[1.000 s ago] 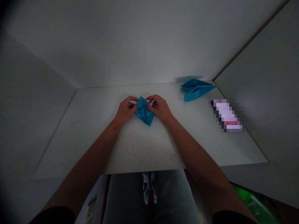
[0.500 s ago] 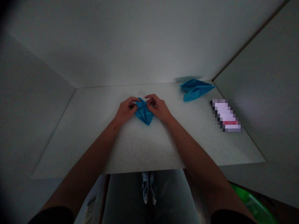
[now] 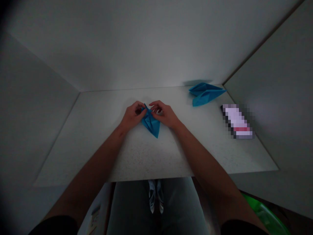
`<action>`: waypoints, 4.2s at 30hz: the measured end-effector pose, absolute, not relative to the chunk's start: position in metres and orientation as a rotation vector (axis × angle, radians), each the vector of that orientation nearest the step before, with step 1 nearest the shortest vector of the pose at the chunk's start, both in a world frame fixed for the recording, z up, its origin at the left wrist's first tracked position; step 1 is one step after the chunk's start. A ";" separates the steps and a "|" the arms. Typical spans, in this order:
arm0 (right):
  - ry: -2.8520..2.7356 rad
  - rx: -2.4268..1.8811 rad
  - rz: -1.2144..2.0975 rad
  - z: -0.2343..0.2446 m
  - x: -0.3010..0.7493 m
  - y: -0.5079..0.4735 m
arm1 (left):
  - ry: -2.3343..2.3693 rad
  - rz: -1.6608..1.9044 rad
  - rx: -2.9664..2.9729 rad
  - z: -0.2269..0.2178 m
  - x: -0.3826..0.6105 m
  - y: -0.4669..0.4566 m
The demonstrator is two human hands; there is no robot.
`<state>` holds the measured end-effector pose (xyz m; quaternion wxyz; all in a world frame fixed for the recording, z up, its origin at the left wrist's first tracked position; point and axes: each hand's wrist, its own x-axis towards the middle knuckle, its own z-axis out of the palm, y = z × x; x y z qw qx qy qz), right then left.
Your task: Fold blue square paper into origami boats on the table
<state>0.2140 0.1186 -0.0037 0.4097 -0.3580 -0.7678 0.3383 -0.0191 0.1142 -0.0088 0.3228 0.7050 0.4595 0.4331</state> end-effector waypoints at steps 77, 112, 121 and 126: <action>-2.128 -1.069 0.381 0.018 0.194 0.091 | 1.339 1.561 1.840 0.000 -0.014 0.111; -1.885 -1.233 0.208 0.009 0.215 0.113 | 1.293 1.714 1.414 -0.021 -0.021 0.134; -1.979 -1.195 0.340 0.008 0.216 0.112 | 1.251 1.662 1.189 -0.016 -0.021 0.132; -2.073 -1.098 0.430 0.009 0.214 0.115 | 1.178 1.548 1.053 -0.006 -0.011 0.122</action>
